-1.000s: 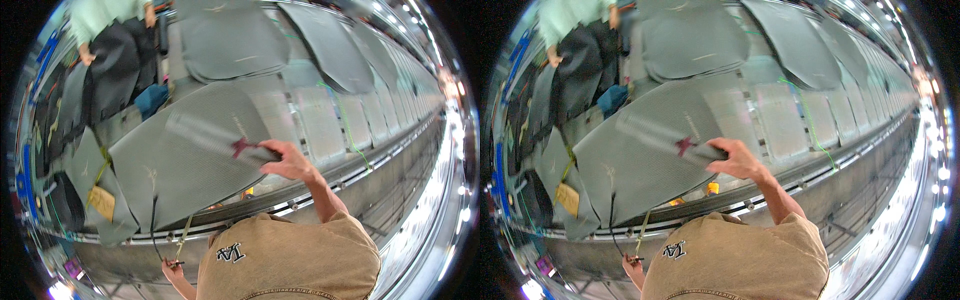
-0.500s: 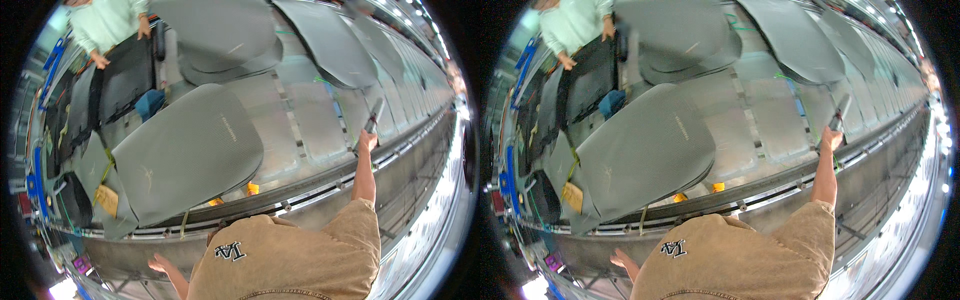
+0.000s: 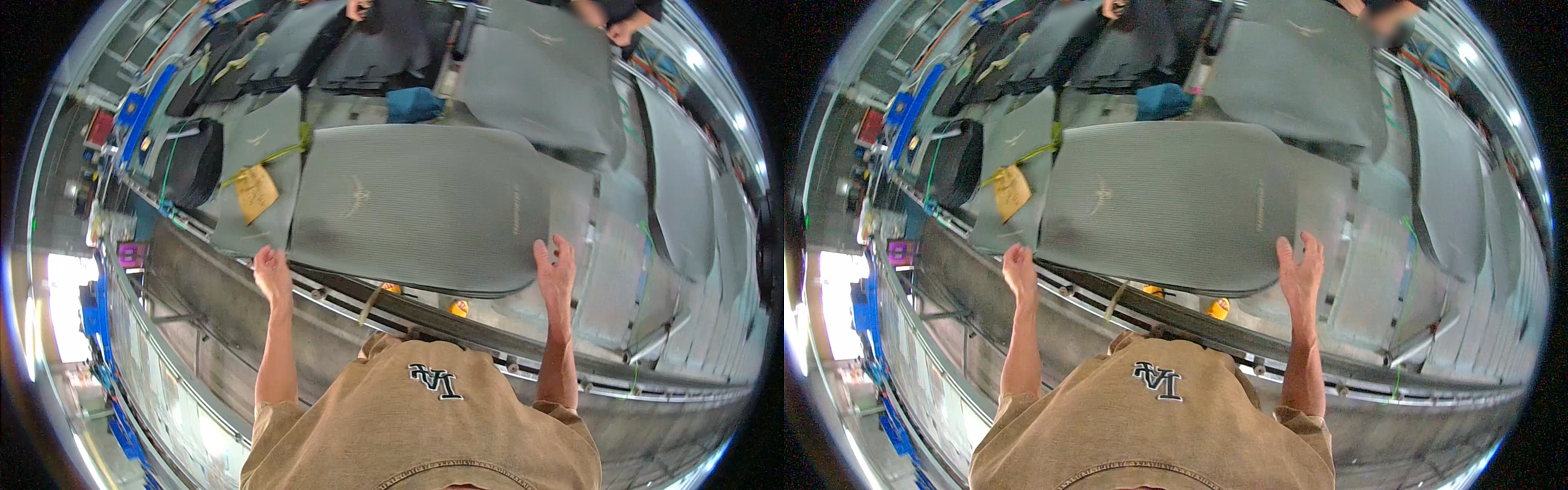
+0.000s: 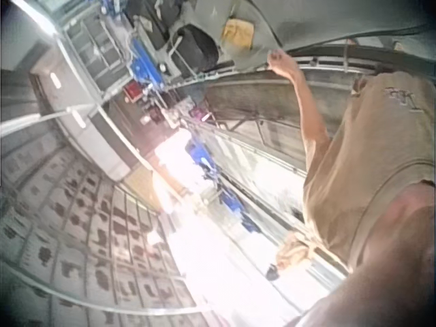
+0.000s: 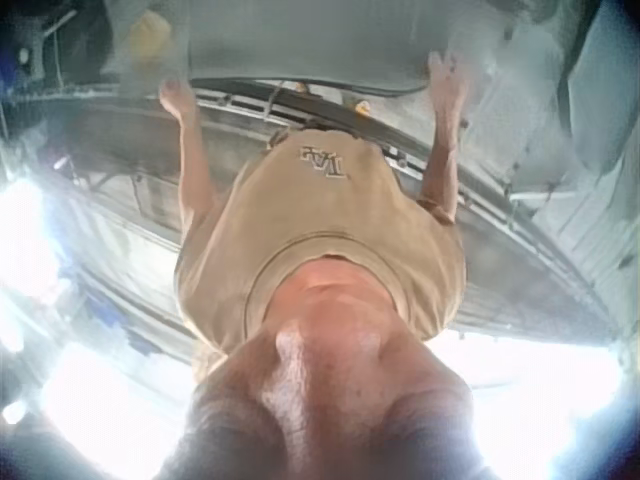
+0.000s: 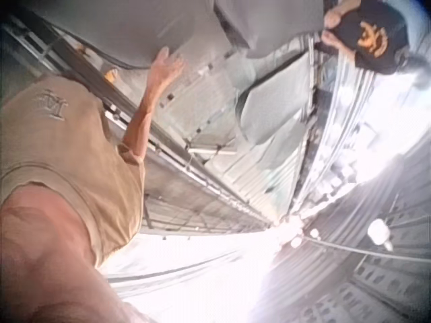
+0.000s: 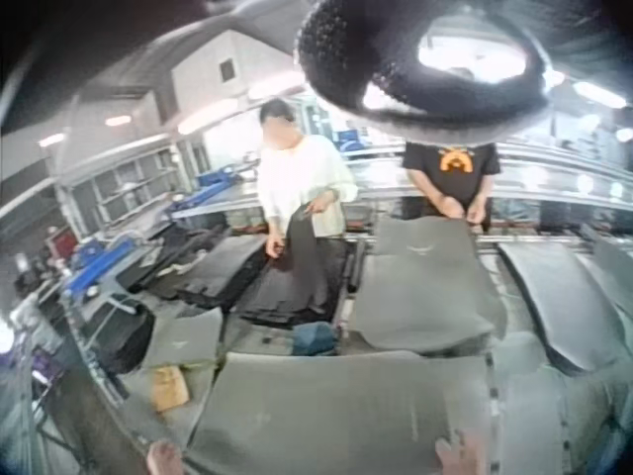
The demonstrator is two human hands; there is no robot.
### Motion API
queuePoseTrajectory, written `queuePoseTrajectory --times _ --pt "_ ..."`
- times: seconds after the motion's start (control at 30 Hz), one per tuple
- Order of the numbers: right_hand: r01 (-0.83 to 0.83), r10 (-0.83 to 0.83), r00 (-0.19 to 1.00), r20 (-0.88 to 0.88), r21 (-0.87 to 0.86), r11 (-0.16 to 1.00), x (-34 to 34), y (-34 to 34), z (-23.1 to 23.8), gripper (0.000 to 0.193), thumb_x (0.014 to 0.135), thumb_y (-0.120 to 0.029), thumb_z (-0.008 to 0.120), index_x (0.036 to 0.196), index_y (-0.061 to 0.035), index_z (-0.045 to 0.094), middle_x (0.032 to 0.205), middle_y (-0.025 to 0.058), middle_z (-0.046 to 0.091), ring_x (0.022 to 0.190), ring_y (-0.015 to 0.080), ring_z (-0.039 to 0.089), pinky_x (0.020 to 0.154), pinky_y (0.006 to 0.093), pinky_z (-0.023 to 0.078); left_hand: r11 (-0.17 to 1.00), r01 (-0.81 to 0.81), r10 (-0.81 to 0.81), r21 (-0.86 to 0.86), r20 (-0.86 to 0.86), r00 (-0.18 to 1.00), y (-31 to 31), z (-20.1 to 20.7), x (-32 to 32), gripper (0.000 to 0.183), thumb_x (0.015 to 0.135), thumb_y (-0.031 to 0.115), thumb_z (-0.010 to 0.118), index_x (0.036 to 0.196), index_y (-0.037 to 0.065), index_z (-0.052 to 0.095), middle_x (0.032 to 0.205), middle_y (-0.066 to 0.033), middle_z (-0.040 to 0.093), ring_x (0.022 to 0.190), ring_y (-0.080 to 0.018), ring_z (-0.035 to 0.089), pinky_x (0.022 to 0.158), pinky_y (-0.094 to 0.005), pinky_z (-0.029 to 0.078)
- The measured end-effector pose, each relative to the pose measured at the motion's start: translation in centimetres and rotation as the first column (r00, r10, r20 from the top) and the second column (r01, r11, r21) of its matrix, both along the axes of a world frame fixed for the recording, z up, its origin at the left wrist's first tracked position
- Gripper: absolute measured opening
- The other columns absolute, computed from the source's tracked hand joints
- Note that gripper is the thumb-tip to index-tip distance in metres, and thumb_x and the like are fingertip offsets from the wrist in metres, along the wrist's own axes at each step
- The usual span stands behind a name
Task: The person folds black laptop sleeves on a conveyor belt, aligns edges, and secures them with green plastic ties. The person repeats this process for multiple sleeves, stacking the finished bundles on the belt.
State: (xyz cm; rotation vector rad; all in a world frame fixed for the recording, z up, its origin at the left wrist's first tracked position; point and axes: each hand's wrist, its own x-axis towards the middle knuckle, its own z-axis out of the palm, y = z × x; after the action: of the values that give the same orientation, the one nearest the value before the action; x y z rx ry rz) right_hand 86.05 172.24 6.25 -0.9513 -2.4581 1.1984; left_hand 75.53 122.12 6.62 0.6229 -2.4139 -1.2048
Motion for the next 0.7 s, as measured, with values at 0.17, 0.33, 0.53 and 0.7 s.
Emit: queuePoseTrajectory --times 0.17,0.33,0.53,0.7 --pt "0.026 -0.026 0.998 0.063 -0.007 1.0 -2.8 -2.8 0.6 0.059 0.081 -0.027 0.064 0.124 0.0071 0.045 0.121 0.0256 0.052 0.113 0.0351 0.05 0.097 0.0403 0.038 0.924 0.284 -0.204 -0.258 0.295 0.933 -1.2 0.6 -2.3 0.048 0.08 0.032 0.063 0.111 -0.004 0.058 0.098 -0.0199 0.065 0.089 -0.0323 0.064 0.081 -0.0375 0.049" --pt "0.073 -0.072 0.994 0.078 -0.01 0.997 -2.4 -3.9 0.6 0.061 0.081 -0.031 0.064 0.124 0.0079 0.045 0.12 0.0227 0.053 0.113 0.0329 0.05 0.095 0.0392 0.038 0.866 0.455 -0.323 -0.209 0.462 0.826 0.6 1.8 -2.6 0.054 0.076 0.034 0.064 0.114 -0.004 0.056 0.101 -0.0245 0.062 0.098 -0.0371 0.06 0.085 -0.0414 0.046" --pt "0.111 -0.096 0.989 0.112 -0.138 0.984 -3.4 -3.4 0.4 0.054 0.081 -0.03 0.066 0.114 0.0108 0.052 0.112 0.0222 0.058 0.101 0.0292 0.055 0.089 0.0377 0.041 0.85 0.419 -0.26 -0.319 0.438 0.86 2.0 2.0 -2.3 0.054 0.077 0.035 0.064 0.109 -0.008 0.055 0.114 -0.0274 0.053 0.103 -0.0415 0.054 0.087 -0.0453 0.044" --pt "0.123 -0.119 0.991 0.053 -0.084 0.989 -3.3 -4.4 0.6 0.048 0.081 -0.026 0.066 0.109 0.0114 0.054 0.109 0.0217 0.059 0.097 0.0282 0.055 0.087 0.0372 0.042 0.806 0.377 -0.303 -0.456 0.23 0.925 2.2 0.7 -1.2 0.043 0.078 0.029 0.066 0.1 -0.006 0.056 0.105 -0.0238 0.055 0.096 -0.0411 0.054 0.083 -0.0474 0.044"
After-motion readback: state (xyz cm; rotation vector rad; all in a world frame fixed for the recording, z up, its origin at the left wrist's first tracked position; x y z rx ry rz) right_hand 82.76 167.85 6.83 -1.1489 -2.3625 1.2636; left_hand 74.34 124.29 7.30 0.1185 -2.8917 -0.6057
